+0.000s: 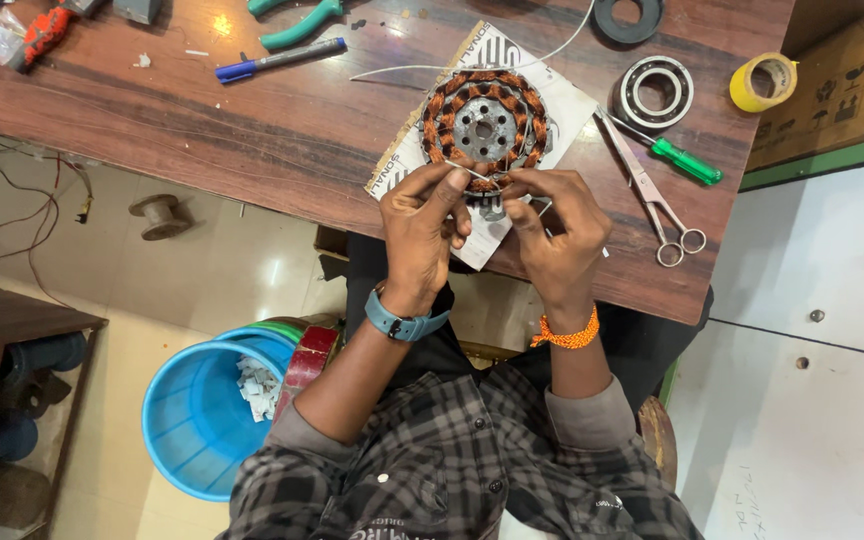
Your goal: The person works on an electric motor stator with copper windings on a workbench. They cut small white paper strips with scissors, fold and shape the strips by hand, and press the paper pieces into the gaps between the stator coils as slot insulation, repeating this for successive slots.
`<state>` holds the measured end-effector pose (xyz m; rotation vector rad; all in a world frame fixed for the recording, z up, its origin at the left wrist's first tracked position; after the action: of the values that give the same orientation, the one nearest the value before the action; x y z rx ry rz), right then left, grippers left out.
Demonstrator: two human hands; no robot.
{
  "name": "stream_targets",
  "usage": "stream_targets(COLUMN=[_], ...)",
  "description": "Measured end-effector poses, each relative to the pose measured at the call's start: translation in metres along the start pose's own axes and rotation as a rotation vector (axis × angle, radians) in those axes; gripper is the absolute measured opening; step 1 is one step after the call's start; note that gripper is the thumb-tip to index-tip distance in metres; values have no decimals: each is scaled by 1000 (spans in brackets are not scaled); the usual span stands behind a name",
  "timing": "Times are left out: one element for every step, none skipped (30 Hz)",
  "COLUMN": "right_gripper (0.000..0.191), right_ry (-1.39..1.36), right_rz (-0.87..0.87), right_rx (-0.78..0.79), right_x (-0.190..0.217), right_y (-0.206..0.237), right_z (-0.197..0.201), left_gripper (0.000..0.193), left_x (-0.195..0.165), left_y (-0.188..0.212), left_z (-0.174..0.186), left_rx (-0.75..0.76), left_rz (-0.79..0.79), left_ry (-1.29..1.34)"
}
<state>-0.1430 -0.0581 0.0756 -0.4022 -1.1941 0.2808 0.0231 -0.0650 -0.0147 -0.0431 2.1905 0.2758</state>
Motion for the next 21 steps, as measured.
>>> stream_targets(right_gripper=[23,17,13,12,11,10,11,11,11,11,11,11,13,16,19,20,22,24,23,22,21], right_ry=[27,54,80,101,120,138,131,125,121,128,137,146,130,113,94,75,56,38,35,34,34], right_rz=[43,85,129,147,167,188,170,151,132,142,152,161,147,133,121,127,134,138,131,122,113], right_rx=[-5,-11,-18,-20,-21,-20,-18,-17,-16,-15,-14,-14,-10,-5,-1,3,8,14,6,-3,-14], right_x=[5,9,14,16,18,20,18,16,14,14,14,14,11,9,7,7,8,8,7,6,5], right_y=[1,1,2,2,1,1,1,0,0,-1,-1,-2,-2,-2,-2,-1,1,2,2,3,3], right_z=[1,3,3,4,4,3,2,0,0,-3,-6,-7,-7,-7,-7,-6,-3,-3,-2,-2,-1], left_gripper=[24,25,24,24,24,24,25,25,25,25,26,26,26,26,26,26,27,27,27,28,28], left_x=[0,1,1,2,1,1,2,2,1,0,0,0,0,-1,0,0,0,0,0,1,1], left_y=[0,0,1,1,1,1,2,2,2,2,3,3,2,2,2,1,1,0,1,1,1], left_z=[1,1,1,1,2,1,1,0,-1,-2,-4,-4,-4,-4,-3,-3,-2,-2,-2,-2,-2], left_rx=[-3,-5,-7,-9,-12,-10,-8,-6,0,8,16,17,17,16,15,14,11,11,13,15,22], left_rz=[-1,-2,1,0,-4,-3,-2,1,-8,-16,-22,-25,-27,-31,-22,-15,-8,-8,-6,-3,-1], left_ry=[2,4,7,10,14,12,9,8,12,16,21,27,33,38,39,40,43,42,40,39,49])
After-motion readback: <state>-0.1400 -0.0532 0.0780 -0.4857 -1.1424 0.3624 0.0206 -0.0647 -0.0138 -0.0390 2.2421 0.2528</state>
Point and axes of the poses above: each hand's wrist, its own y-axis away from the middle knuckle, its own z-axis out of the back of the hand, x = y × z, the point moved 10 cm from there along -y, towards the middle knuckle, and after that the axes turned 3 degrees about z, right-handed, at the moved point
